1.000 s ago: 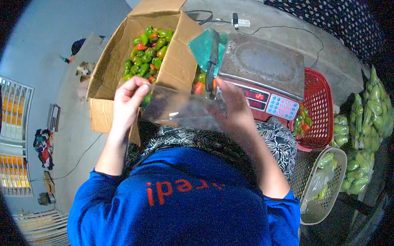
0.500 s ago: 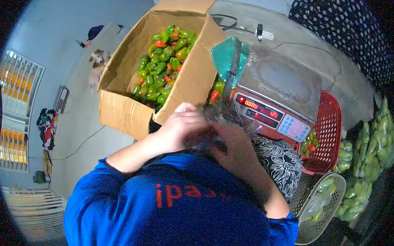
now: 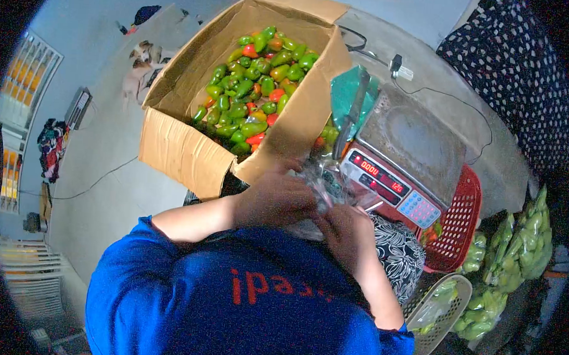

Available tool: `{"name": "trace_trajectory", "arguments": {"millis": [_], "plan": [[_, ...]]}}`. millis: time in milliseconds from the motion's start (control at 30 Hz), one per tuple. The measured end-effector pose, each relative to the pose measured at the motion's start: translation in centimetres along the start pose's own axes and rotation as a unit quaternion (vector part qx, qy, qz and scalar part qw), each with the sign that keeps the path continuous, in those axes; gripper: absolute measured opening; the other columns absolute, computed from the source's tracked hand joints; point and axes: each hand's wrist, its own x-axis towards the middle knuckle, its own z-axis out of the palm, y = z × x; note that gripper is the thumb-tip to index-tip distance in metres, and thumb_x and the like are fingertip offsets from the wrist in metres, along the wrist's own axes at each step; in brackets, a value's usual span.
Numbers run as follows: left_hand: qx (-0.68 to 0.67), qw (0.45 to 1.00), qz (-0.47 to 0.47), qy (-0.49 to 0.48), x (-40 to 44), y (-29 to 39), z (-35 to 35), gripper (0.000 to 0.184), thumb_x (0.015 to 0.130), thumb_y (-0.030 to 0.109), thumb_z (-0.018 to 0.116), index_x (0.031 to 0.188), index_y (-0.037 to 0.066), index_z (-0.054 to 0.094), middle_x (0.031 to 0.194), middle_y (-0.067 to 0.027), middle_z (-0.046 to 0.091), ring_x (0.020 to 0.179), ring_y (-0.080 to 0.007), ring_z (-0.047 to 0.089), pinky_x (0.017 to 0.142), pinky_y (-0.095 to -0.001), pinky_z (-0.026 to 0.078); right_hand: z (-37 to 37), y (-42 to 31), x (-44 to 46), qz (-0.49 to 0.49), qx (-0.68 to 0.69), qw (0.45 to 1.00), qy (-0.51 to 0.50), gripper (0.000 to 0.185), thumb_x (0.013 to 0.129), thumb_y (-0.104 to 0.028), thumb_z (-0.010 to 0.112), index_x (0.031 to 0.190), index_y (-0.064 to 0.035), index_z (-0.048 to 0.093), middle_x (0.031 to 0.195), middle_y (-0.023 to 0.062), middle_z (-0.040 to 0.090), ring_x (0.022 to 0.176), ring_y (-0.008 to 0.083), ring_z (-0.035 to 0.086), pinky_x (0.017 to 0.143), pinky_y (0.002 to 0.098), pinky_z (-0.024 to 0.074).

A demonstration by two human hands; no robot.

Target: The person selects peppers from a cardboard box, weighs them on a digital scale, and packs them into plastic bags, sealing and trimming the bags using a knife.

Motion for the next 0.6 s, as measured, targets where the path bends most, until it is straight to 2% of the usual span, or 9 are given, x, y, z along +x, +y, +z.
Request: {"name": "trace_trajectory", "arguments": {"millis": [67, 167, 267, 300, 333, 400, 433, 500, 600], "plan": [[0.004, 1.000, 0.010, -0.009, 0.0, -0.4, -0.3, 0.011, 0.080, 0.023, 0.061, 0.079, 0.015, 0.055, 0.074, -0.0001, 0.059, 0.077, -0.0198, 0.060, 0.087, -0.0417, 0.037, 0.2, 0.9, 0.0, 0.013, 0.031, 0.999, -0.027, 0.019, 0.078, -0.018, 0.066, 0.071, -0.0025, 0.057, 0.071, 0.0168, 0.057, 0.070, 0.0382, 0.055, 0.062, 0.0424, 0.0427], [0.017, 0.998, 0.005, -0.057, 0.2, -0.8, -1.1, 0.011, 0.080, 0.024, 0.061, 0.080, 0.013, 0.057, 0.073, -0.0034, 0.060, 0.077, -0.0230, 0.060, 0.080, -0.0391, 0.042, -0.7, 0.9, 0.3, -0.012, 0.084, 0.990, -0.116, 0.015, 0.076, -0.013, 0.066, 0.082, -0.0009, 0.060, 0.080, 0.0182, 0.059, 0.078, 0.0356, 0.058, 0.070, 0.0408, 0.0452], [0.140, 0.950, -0.148, -0.237, 3.3, -5.5, -4.4, 0.016, 0.082, 0.025, 0.060, 0.082, 0.009, 0.060, 0.073, -0.0053, 0.061, 0.076, -0.0227, 0.061, 0.072, -0.0368, 0.046, -0.1, 2.7, 1.1, 0.005, 0.084, 0.990, -0.110, 0.035, 0.071, -0.008, 0.070, 0.103, -0.0004, 0.058, 0.095, 0.0136, 0.059, 0.087, 0.0257, 0.057, 0.079, 0.0346, 0.0448], [0.003, 0.973, -0.185, -0.140, 3.5, -8.8, -4.9, 0.020, 0.083, 0.027, 0.059, 0.085, 0.008, 0.061, 0.075, -0.0066, 0.062, 0.077, -0.0217, 0.061, 0.070, -0.0355, 0.048, 0.0, 4.8, 2.5, 0.007, 0.051, 0.987, -0.152, 0.045, 0.073, -0.006, 0.067, 0.115, 0.0013, 0.052, 0.106, 0.0180, 0.056, 0.102, 0.0311, 0.054, 0.089, 0.0376, 0.0429], [-0.133, 0.967, -0.215, -0.037, 3.8, -12.4, -5.8, 0.023, 0.084, 0.029, 0.059, 0.087, 0.006, 0.063, 0.077, -0.0079, 0.063, 0.078, -0.0207, 0.061, 0.069, -0.0342, 0.049, 0.6, 6.6, 3.6, 0.027, 0.056, 0.992, -0.112, 0.045, 0.077, -0.014, 0.067, 0.117, 0.0013, 0.052, 0.106, 0.0173, 0.056, 0.101, 0.0288, 0.054, 0.088, 0.0361, 0.0430], [-0.107, 0.958, -0.264, 0.046, 5.4, -18.2, -8.8, 0.031, 0.085, 0.033, 0.058, 0.095, 0.005, 0.065, 0.085, -0.0108, 0.065, 0.081, -0.0195, 0.061, 0.075, -0.0314, 0.048, 1.8, 8.3, 6.0, 0.169, 0.100, 0.980, -0.033, 0.049, 0.082, -0.022, 0.065, 0.121, 0.0018, 0.048, 0.103, 0.0163, 0.057, 0.097, 0.0247, 0.055, 0.086, 0.0333, 0.0431], [-0.033, 0.951, -0.300, 0.063, 5.7, -21.5, -9.6, 0.031, 0.087, 0.031, 0.057, 0.101, 0.003, 0.061, 0.092, -0.0068, 0.065, 0.088, -0.0154, 0.059, 0.082, -0.0303, 0.046, 2.9, 9.2, 7.1, 0.179, 0.126, 0.976, 0.001, 0.052, 0.083, -0.024, 0.064, 0.124, 0.0020, 0.045, 0.101, 0.0154, 0.057, 0.094, 0.0229, 0.055, 0.084, 0.0318, 0.0431], [0.039, 0.920, -0.378, 0.096, 6.2, -26.8, -9.9, 0.031, 0.084, 0.028, 0.058, 0.101, 0.003, 0.062, 0.095, -0.0125, 0.065, 0.093, -0.0246, 0.061, 0.084, -0.0336, 0.046, 5.3, 10.5, 8.7, 0.219, 0.198, 0.955, 0.034, 0.063, 0.084, -0.027, 0.063, 0.132, 0.0038, 0.036, 0.101, 0.0134, 0.057, 0.091, 0.0201, 0.054, 0.083, 0.0293, 0.0431], [0.221, 0.892, -0.383, 0.094, 6.7, -31.0, -9.3, 0.033, 0.082, 0.026, 0.059, 0.106, 0.003, 0.060, 0.104, -0.0160, 0.063, 0.099, -0.0310, 0.059, 0.087, -0.0364, 0.045, 8.0, 11.5, 10.6, 0.254, 0.263, 0.927, 0.077, 0.069, 0.084, -0.024, 0.064, 0.135, 0.0061, 0.028, 0.112, 0.0153, 0.057, 0.103, 0.0199, 0.054, 0.090, 0.0284, 0.0408]]}}
